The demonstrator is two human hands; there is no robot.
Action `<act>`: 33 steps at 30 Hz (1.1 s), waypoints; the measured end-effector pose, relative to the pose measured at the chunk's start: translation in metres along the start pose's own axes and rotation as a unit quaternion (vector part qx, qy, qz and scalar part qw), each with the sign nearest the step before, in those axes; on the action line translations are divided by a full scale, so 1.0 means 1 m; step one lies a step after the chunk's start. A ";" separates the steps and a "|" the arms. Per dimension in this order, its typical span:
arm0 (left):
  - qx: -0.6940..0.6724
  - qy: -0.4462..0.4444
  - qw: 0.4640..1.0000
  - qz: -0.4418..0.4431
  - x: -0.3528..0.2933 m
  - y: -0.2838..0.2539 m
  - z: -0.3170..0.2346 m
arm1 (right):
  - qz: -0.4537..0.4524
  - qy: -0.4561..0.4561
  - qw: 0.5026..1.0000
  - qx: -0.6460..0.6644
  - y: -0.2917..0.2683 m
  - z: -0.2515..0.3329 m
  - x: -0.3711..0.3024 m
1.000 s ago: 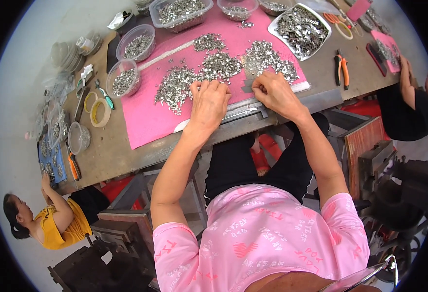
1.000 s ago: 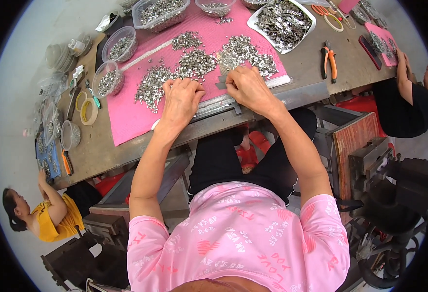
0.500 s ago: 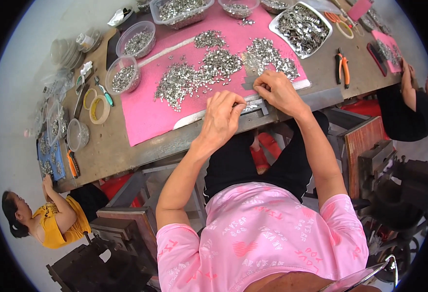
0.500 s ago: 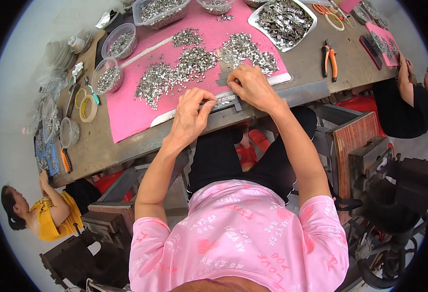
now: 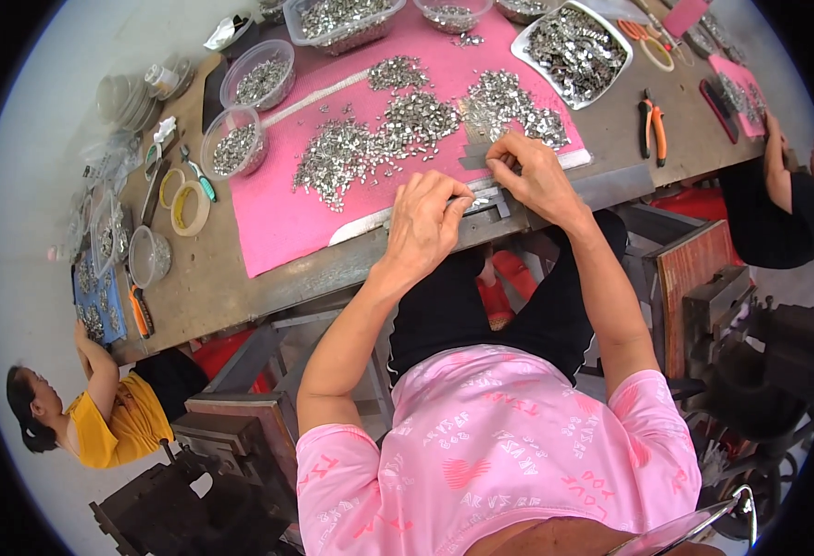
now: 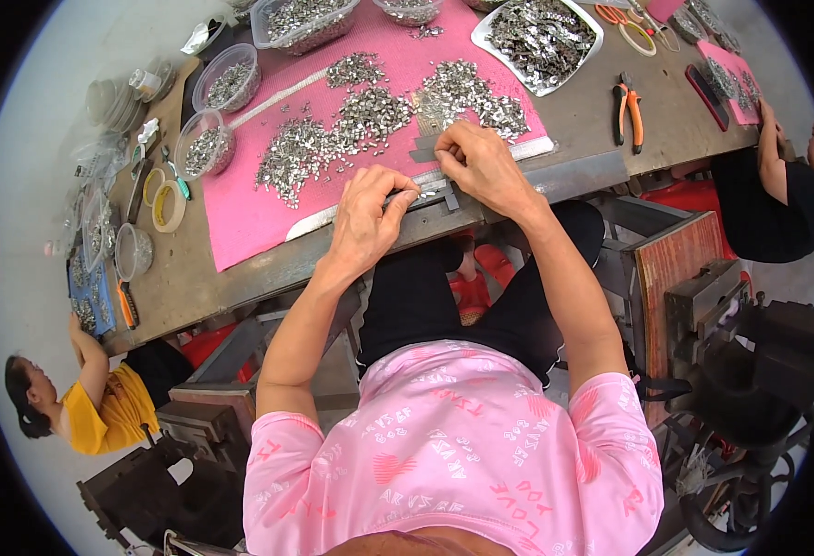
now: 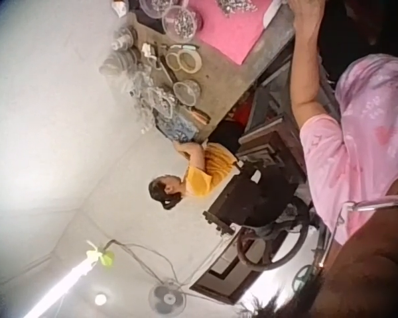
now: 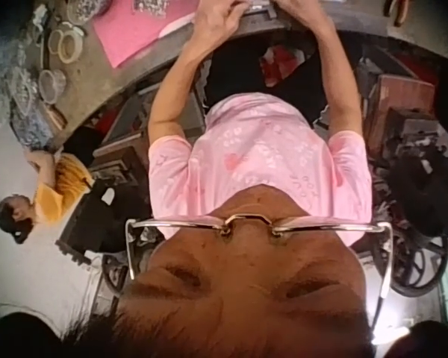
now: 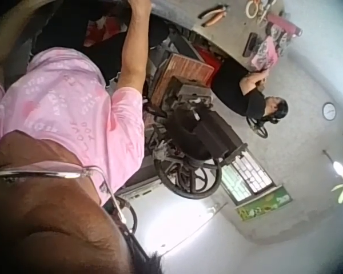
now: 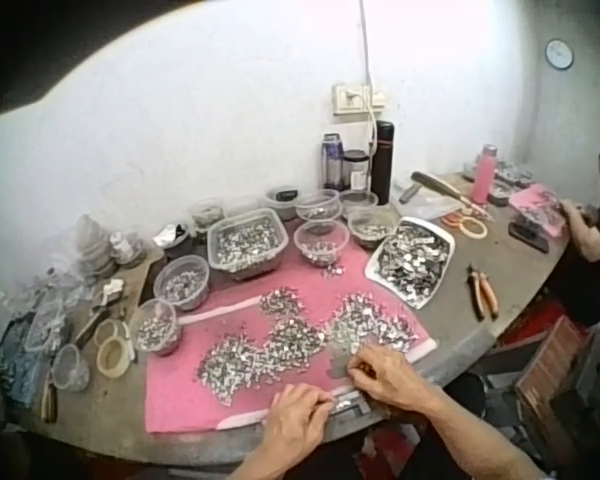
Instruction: The person places small metal pieces into a metal fixture by hand, presses them using a manual press machine, transfers metal pieces from a container into a plastic bag, and inserts more metal pieces into the fixture.
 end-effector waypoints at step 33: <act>0.163 0.083 0.982 -0.047 -0.009 0.004 -0.027 | -0.134 0.108 0.960 0.219 0.006 -0.017 -0.040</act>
Point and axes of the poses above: each hand's wrist, its own x-axis towards the middle knuckle, its own y-axis out of the palm, z = x × y, the point moved 7 cm from there along x, towards the middle knuckle, and after that the axes turned 2 degrees about z, right-handed, at the moved point
